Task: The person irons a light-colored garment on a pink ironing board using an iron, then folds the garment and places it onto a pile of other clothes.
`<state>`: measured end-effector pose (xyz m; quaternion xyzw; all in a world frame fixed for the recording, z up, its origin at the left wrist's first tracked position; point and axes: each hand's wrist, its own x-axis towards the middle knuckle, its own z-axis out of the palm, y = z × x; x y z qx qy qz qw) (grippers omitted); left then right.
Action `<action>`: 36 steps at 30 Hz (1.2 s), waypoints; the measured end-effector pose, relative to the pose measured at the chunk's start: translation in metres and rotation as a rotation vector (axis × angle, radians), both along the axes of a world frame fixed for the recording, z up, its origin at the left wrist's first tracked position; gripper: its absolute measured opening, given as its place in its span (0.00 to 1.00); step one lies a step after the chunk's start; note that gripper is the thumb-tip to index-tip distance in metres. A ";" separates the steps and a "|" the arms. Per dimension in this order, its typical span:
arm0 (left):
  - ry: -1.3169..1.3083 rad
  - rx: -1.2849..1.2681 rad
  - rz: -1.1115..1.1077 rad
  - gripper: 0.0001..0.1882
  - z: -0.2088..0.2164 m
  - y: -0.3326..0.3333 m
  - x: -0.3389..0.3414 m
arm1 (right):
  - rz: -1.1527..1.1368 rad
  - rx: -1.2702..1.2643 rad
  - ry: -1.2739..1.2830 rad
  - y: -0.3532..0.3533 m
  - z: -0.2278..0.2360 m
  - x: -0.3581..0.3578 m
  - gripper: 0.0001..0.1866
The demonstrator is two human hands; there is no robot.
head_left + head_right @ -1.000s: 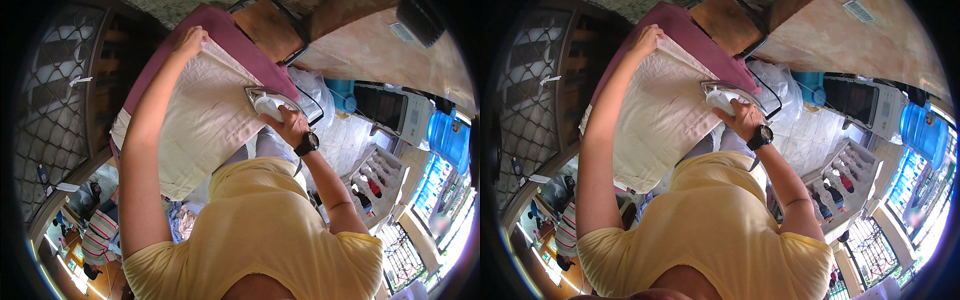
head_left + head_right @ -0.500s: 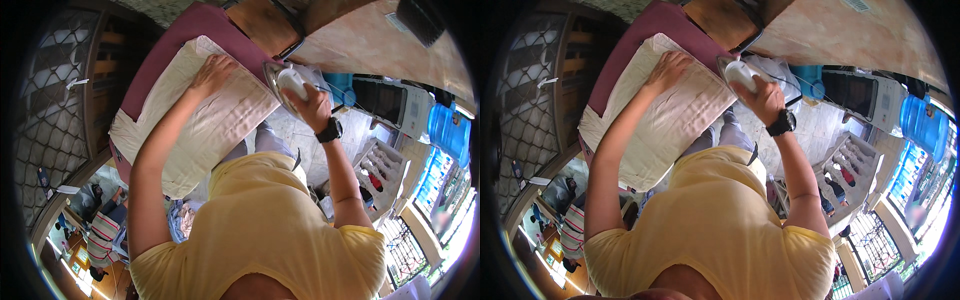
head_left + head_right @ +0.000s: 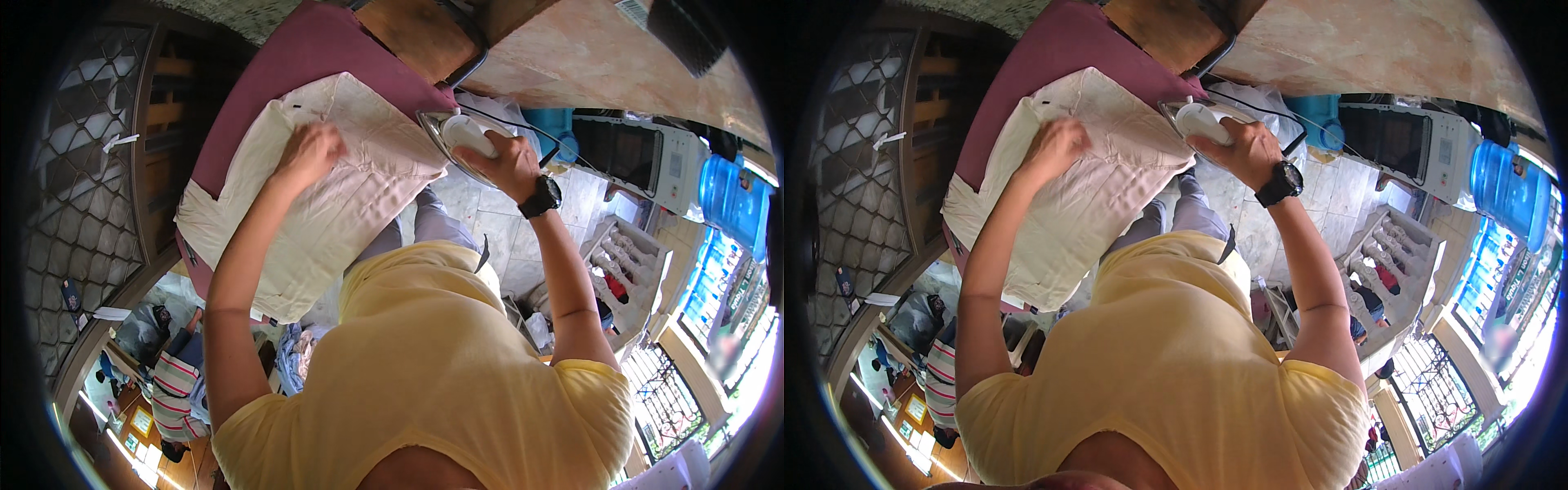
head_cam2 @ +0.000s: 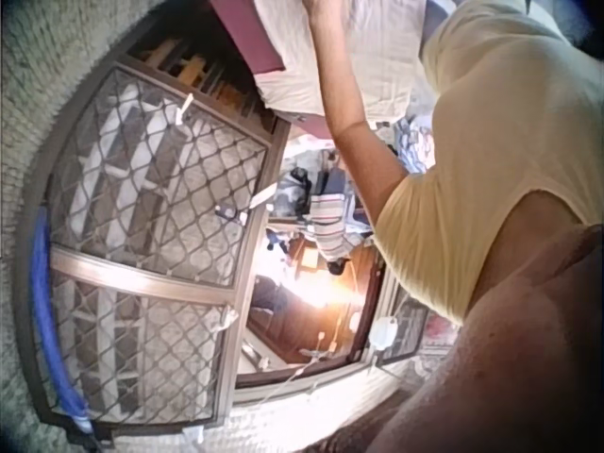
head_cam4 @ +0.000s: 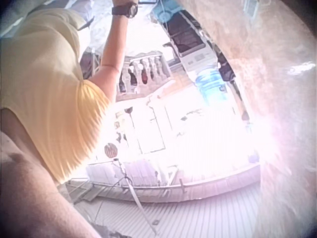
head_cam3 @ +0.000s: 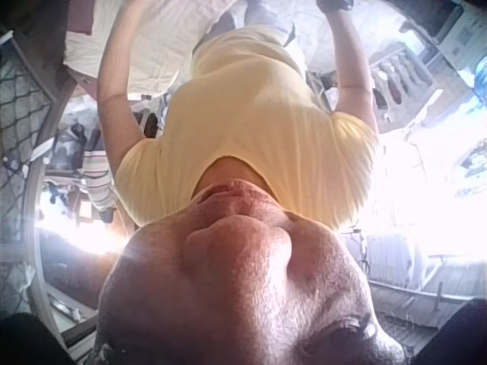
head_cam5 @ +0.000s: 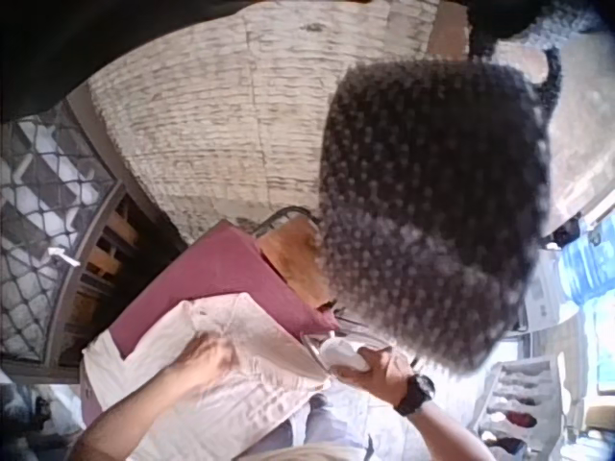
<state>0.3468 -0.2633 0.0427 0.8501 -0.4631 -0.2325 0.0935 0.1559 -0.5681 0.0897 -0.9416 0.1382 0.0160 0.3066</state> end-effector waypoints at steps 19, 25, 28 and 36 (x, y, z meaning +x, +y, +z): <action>-0.398 -0.533 0.394 0.18 -0.027 -0.051 0.008 | 0.124 -0.061 -0.006 -0.001 -0.022 -0.045 0.27; -0.604 -0.081 0.429 0.16 -0.055 -0.064 0.036 | 0.081 -0.040 -0.015 0.022 -0.032 -0.064 0.26; -0.591 -0.019 0.385 0.15 -0.053 -0.064 0.049 | 0.020 -0.008 0.002 0.025 -0.042 -0.067 0.26; -0.253 -0.379 0.356 0.06 -0.052 -0.052 0.097 | -0.008 -0.034 -0.094 0.031 -0.047 -0.056 0.27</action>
